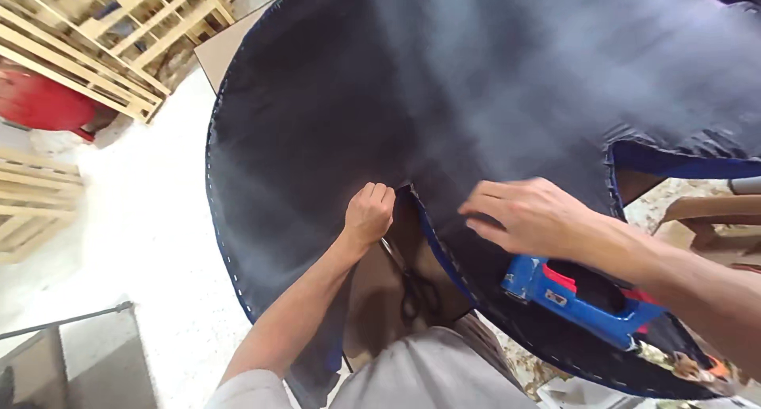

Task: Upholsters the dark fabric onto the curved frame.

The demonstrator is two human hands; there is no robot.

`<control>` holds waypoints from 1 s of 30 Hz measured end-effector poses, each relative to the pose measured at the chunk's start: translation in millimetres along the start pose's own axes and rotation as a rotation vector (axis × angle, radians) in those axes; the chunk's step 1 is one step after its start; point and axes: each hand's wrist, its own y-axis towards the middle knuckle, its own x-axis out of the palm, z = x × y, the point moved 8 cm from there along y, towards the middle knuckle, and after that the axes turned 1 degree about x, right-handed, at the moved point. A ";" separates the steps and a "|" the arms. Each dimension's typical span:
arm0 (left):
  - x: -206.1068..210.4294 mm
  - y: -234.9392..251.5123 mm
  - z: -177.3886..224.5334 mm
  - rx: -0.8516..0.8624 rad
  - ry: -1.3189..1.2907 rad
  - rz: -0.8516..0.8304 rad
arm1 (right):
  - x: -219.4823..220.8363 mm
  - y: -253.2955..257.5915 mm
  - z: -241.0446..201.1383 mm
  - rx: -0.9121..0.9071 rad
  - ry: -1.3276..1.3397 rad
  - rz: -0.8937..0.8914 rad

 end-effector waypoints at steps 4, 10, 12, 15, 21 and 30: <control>0.8 -0.8 5.2 0.020 -0.008 -0.032 | -21.8 -93.3 -34.0 0.226 0.064 0.048; 8.2 8.2 15.4 0.049 -0.038 -0.322 | 22.5 -208.1 -60.1 0.831 -0.087 -0.026; 7.1 12.7 19.0 0.074 -0.022 -0.364 | 39.3 -228.8 -64.2 0.928 -0.100 -0.064; 8.5 16.0 21.2 0.091 -0.019 -0.436 | 52.4 -239.6 -60.4 0.913 -0.184 0.001; 8.4 -1.0 15.1 -0.050 -0.072 -0.443 | 52.0 -232.2 -25.7 0.802 -0.128 -0.046; 9.5 -19.5 15.4 -0.282 -0.241 -0.297 | -19.0 -37.1 -15.3 1.017 0.395 -0.050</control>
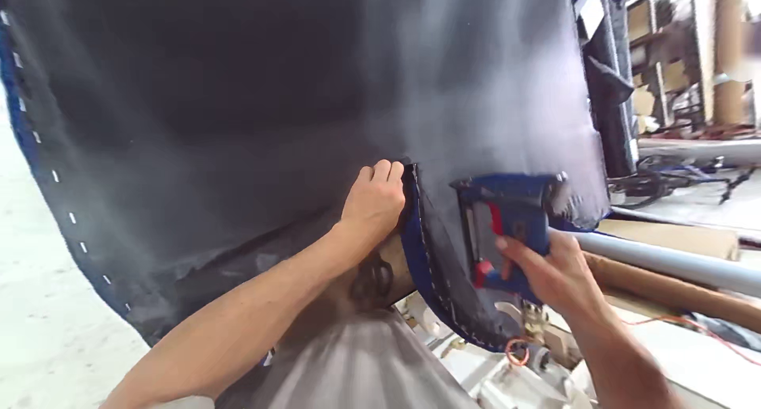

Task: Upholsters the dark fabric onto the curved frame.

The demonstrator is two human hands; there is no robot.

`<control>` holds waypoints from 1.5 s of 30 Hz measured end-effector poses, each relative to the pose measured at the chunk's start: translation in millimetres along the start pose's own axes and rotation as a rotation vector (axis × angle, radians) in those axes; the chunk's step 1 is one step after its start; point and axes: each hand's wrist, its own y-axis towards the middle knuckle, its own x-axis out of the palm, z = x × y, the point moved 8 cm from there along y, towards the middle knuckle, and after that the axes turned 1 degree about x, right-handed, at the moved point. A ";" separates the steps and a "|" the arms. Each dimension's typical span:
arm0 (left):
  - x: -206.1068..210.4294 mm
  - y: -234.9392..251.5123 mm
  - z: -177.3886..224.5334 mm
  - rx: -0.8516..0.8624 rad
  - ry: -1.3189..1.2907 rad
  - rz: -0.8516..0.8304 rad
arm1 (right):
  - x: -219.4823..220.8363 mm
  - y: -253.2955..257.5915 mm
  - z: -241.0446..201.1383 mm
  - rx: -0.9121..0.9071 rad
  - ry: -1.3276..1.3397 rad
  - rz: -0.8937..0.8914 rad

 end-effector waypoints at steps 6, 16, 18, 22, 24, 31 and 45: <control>-3.4 -0.4 -1.5 0.010 0.023 0.008 | 47.9 54.3 -36.8 0.127 0.177 -0.137; -3.7 -0.1 -0.5 -0.001 0.027 0.038 | 63.3 66.2 -39.3 0.090 0.173 -0.180; -2.1 -1.0 1.7 0.010 0.037 0.029 | 61.3 65.0 -36.2 0.090 0.139 -0.177; -10.7 -6.8 -4.9 0.024 -0.043 0.040 | 29.6 44.0 -33.5 0.030 0.202 -0.097; -36.1 -17.4 -25.2 -0.033 -0.219 0.076 | 3.9 32.9 -27.5 -0.052 0.228 -0.038; -57.3 -103.3 -69.8 -0.292 -0.129 0.118 | -2.2 -0.5 15.9 -0.147 0.153 0.098; -56.4 -90.2 -71.7 -0.262 -0.067 0.112 | 34.8 -47.8 54.0 -0.119 0.308 0.091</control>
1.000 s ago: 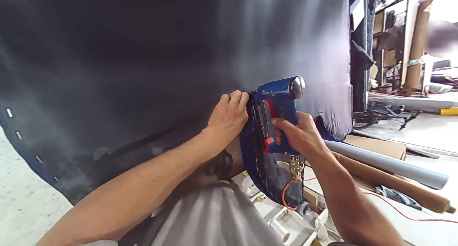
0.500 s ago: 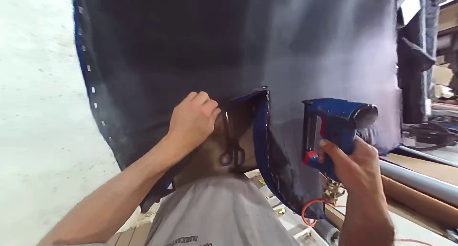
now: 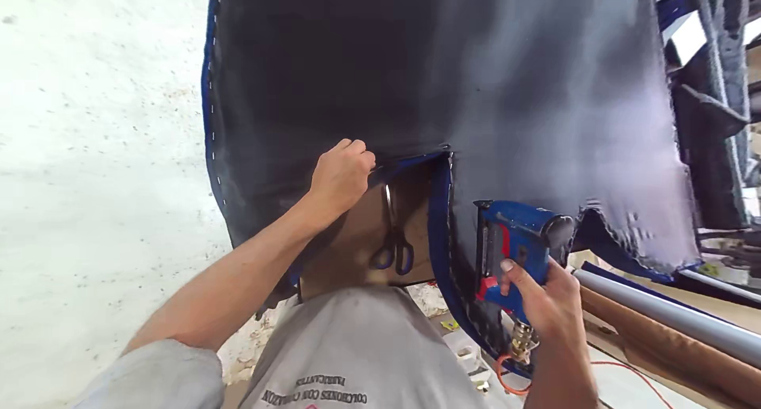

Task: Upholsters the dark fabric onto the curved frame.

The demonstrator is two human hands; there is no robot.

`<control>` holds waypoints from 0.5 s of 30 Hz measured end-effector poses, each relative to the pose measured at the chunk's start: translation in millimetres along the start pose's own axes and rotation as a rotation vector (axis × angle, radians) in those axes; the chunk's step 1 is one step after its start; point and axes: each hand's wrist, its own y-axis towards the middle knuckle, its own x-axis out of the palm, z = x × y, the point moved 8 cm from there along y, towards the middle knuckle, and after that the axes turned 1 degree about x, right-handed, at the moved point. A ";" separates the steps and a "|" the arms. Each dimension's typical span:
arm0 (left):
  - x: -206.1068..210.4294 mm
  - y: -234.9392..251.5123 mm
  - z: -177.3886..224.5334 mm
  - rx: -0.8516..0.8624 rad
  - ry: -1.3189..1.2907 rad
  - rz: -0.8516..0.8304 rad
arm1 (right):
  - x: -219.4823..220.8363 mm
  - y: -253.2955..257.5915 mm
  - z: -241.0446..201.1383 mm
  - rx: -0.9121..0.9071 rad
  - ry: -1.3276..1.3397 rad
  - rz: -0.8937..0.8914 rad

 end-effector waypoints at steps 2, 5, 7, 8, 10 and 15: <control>-2.9 -4.7 10.4 0.168 0.130 0.080 | -0.5 -4.5 -0.7 -0.025 0.018 0.012; -5.0 -16.3 23.5 0.390 0.258 0.210 | 1.4 -8.4 -0.2 -0.033 0.013 0.008; 0.4 -18.8 24.8 0.438 0.273 0.188 | 3.2 -10.3 -1.5 -0.043 -0.006 0.005; 2.4 -19.0 24.8 0.443 0.271 0.174 | 4.1 -10.6 -2.4 -0.047 -0.014 0.002; 3.1 -17.2 24.2 0.450 0.267 0.151 | 6.0 -9.7 -2.6 -0.050 -0.026 0.003; 3.2 -6.2 20.0 0.279 0.231 -0.018 | 9.3 -5.3 -9.3 -0.014 -0.058 -0.008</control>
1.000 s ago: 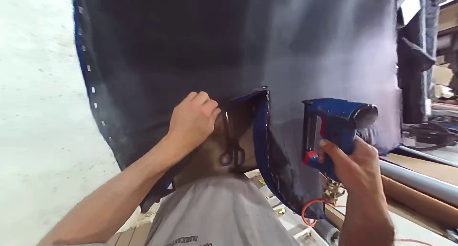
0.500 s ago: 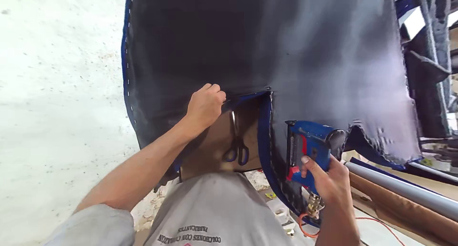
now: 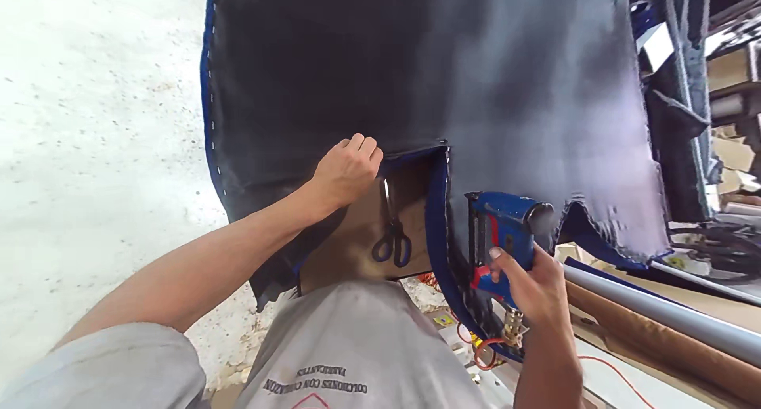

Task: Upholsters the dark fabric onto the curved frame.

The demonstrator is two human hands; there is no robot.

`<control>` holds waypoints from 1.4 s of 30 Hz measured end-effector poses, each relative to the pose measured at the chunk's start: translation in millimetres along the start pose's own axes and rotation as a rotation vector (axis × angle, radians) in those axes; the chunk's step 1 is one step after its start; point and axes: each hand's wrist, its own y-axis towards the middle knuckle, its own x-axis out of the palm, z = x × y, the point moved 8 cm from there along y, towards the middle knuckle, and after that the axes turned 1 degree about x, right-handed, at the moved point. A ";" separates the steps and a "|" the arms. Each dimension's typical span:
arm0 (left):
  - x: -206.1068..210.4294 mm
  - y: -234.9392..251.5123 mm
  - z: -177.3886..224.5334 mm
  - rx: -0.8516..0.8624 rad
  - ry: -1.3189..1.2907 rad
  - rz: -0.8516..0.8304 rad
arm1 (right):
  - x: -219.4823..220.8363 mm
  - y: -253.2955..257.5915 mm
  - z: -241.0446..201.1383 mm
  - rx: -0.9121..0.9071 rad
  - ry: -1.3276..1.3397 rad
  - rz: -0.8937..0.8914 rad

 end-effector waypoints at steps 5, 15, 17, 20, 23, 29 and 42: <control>-1.3 3.5 -11.3 -0.186 -0.089 0.000 | 5.3 8.2 -4.4 -0.012 0.002 -0.018; -3.8 25.4 -22.4 -0.265 -0.265 -0.107 | -4.8 9.5 5.4 0.015 -0.021 0.023; -3.6 18.7 -23.4 -0.287 -0.349 -0.123 | -6.1 7.8 7.4 0.028 -0.029 0.028; -5.6 13.5 -31.2 -0.331 -0.414 -0.095 | -6.8 6.7 11.4 0.062 -0.045 0.035; -2.4 19.7 -26.7 -0.246 -0.300 -0.146 | -5.2 9.5 11.6 0.054 -0.067 0.027; -2.5 32.7 -27.3 -0.169 -0.243 -0.168 | -1.4 7.7 14.5 0.040 -0.179 0.015; 8.8 7.9 2.4 0.157 -0.145 0.091 | 0.9 4.1 10.1 0.050 -0.202 0.033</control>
